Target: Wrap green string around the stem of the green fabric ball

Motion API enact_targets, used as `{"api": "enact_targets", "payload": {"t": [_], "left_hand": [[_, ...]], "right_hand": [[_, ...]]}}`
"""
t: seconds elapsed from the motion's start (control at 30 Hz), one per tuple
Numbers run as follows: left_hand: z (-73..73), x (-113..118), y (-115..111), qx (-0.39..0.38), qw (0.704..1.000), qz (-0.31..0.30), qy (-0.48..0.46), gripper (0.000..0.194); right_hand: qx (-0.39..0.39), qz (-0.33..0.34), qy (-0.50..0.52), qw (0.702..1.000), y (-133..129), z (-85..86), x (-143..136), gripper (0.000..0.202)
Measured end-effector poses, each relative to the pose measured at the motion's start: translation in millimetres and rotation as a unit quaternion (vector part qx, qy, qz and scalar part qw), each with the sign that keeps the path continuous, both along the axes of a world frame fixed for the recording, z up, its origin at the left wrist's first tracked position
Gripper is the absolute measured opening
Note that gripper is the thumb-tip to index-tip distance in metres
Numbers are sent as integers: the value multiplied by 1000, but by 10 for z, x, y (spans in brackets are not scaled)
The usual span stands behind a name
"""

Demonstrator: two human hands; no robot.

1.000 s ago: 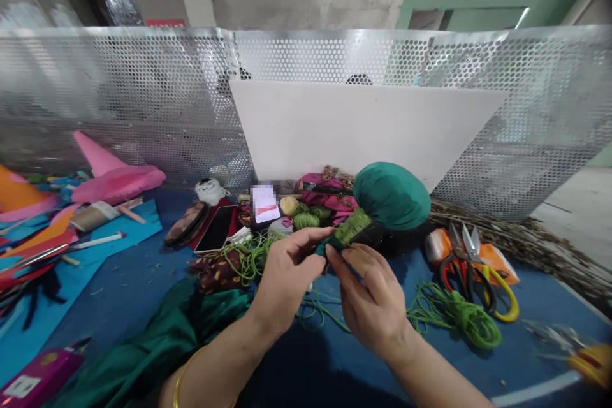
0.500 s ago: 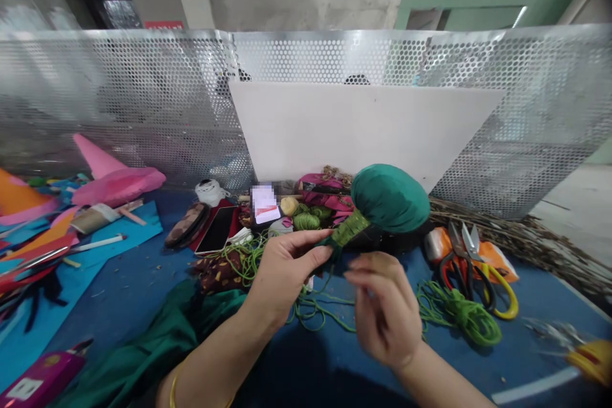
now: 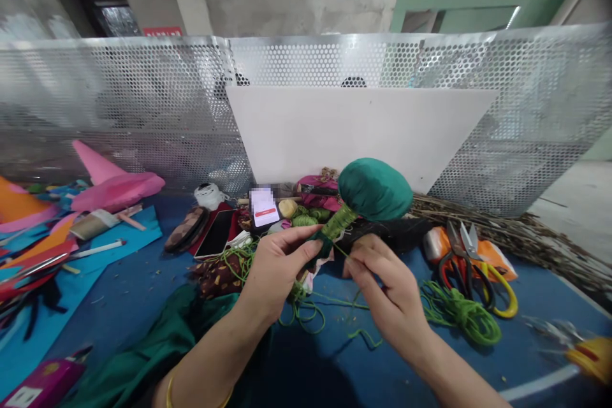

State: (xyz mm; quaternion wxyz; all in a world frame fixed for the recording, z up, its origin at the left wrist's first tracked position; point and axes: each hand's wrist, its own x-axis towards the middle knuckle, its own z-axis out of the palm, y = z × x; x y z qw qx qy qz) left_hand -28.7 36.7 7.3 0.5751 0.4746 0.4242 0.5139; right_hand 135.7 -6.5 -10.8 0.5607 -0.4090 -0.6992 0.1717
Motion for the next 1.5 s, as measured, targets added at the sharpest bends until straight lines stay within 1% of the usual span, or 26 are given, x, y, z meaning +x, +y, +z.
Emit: {"api": "enact_targets", "payload": {"t": [0.03,0.07,0.1,0.17,0.2,0.23,0.33,0.43,0.5,0.57,0.67,0.77,0.87,0.93,1.03,1.1,1.17,1.23,1.3,1.4,1.5], "left_hand": [[-4,8,0,2,1000,-2,2,31],[-7,22,-4,1,1000,-6,9,31],[-9,38,-11,0,1000,-13,20,32],[-10,74,-29,2,998,-38,50,32],[-9,88,-36,7,996,-53,69,32],[-7,97,-40,16,994,-68,90,31],[5,92,-28,67,982,-90,153,28],[14,70,-8,113,968,-95,201,25],[7,74,-13,134,961,-81,230,23],[-17,98,-35,150,953,-50,257,20],[-75,146,-76,172,942,-15,287,20],[-131,161,-87,192,930,-1,314,22],[-146,126,-59,207,915,5,345,23],[-128,89,-32,220,905,4,363,23],[-89,54,-11,236,891,-17,387,23],[-75,54,-17,242,882,-40,403,22],[-78,65,-31,245,872,-57,419,24],[-87,77,-49,249,862,-64,437,25],[-91,84,-66,253,851,-70,455,25],[-83,89,-90,271,836,-75,471,24],[-80,102,-114,290,822,-95,481,18]], "right_hand": [[36,-2,2,999,-31,19,14,24],[59,15,13,998,-50,24,21,23],[68,49,31,996,-57,19,22,23],[65,117,96,986,-36,-12,17,25],[57,135,132,980,-15,-31,14,26],[46,140,164,975,8,-48,13,26],[5,131,216,968,50,-71,22,27],[-29,133,248,959,30,-69,17,28],[-44,101,265,958,-8,-71,-11,28],[-53,54,269,960,-53,-81,-56,28],[-52,3,249,967,-113,-109,-128,28],[-53,-14,235,971,-139,-129,-174,28],[-57,-14,216,975,-125,-98,-167,27],[-42,11,178,983,-104,-33,-121,27],[17,42,85,995,-80,97,-3,24],[41,23,23,999,-80,171,81,22],[32,-12,-22,999,-91,220,145,20],[14,-28,-40,999,-108,251,182,20],[-3,-23,-36,999,-122,276,197,21],[-18,4,-24,1000,-132,308,207,22],[-21,46,-39,998,-134,325,219,23]]}}
